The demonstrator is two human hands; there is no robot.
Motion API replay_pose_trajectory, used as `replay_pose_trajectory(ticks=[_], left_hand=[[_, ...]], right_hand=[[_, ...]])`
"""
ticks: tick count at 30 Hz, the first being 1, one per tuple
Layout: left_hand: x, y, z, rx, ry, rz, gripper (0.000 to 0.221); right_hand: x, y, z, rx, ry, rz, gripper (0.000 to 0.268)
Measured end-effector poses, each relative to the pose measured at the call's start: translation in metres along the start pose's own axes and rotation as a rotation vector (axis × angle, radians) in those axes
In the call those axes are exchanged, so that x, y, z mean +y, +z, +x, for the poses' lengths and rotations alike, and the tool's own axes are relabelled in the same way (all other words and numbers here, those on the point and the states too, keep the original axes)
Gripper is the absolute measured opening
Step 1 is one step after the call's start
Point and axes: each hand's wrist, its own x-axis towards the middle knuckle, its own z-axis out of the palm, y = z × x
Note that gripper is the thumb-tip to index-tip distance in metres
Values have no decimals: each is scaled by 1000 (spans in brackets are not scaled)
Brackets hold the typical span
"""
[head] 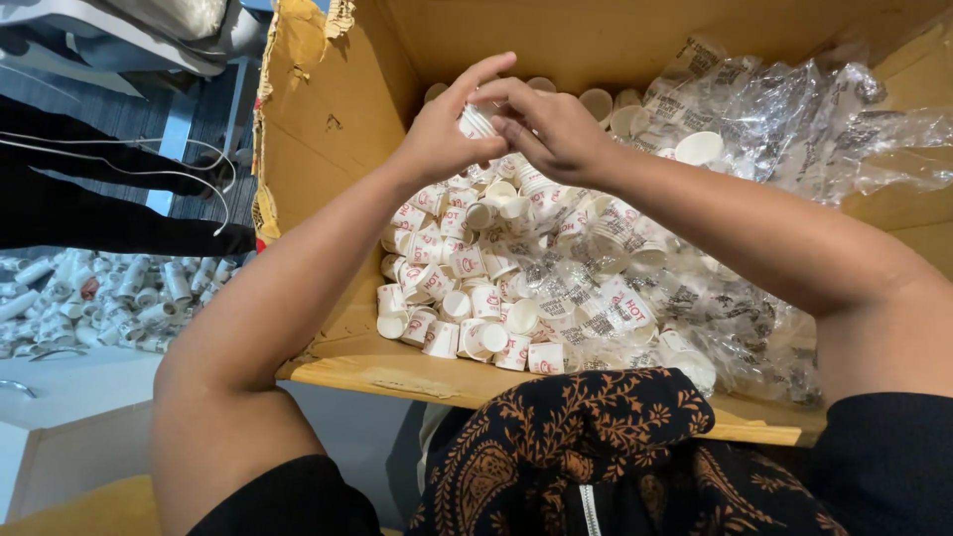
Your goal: The recorder is sorting and stacking small paper cups from a large cardboard box.
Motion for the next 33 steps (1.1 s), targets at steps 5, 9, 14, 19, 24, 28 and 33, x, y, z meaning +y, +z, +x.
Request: replay_pose_trajectory(ticks=[5, 9, 14, 19, 24, 28, 33], left_hand=[[12, -4, 9, 179, -156, 264, 41], [17, -3, 5, 156, -366, 351, 42], [25, -5, 4, 104, -245, 346, 39], [15, -8, 8, 109, -223, 405, 46], [0, 2, 1, 69, -68, 648, 59], [19, 8, 0, 31, -191, 683, 65], [-1, 7, -1, 43, -72, 655, 63]], right_hand=[[37, 2, -8, -5, 94, -84, 26], [111, 23, -38, -635, 486, -734, 47], [140, 21, -64, -667, 501, -687, 46], [110, 2, -43, -726, 572, -827, 58], [151, 19, -35, -505, 657, -337, 72], [133, 24, -39, -759, 724, -514, 63], [168, 53, -50, -668, 426, -551, 47]])
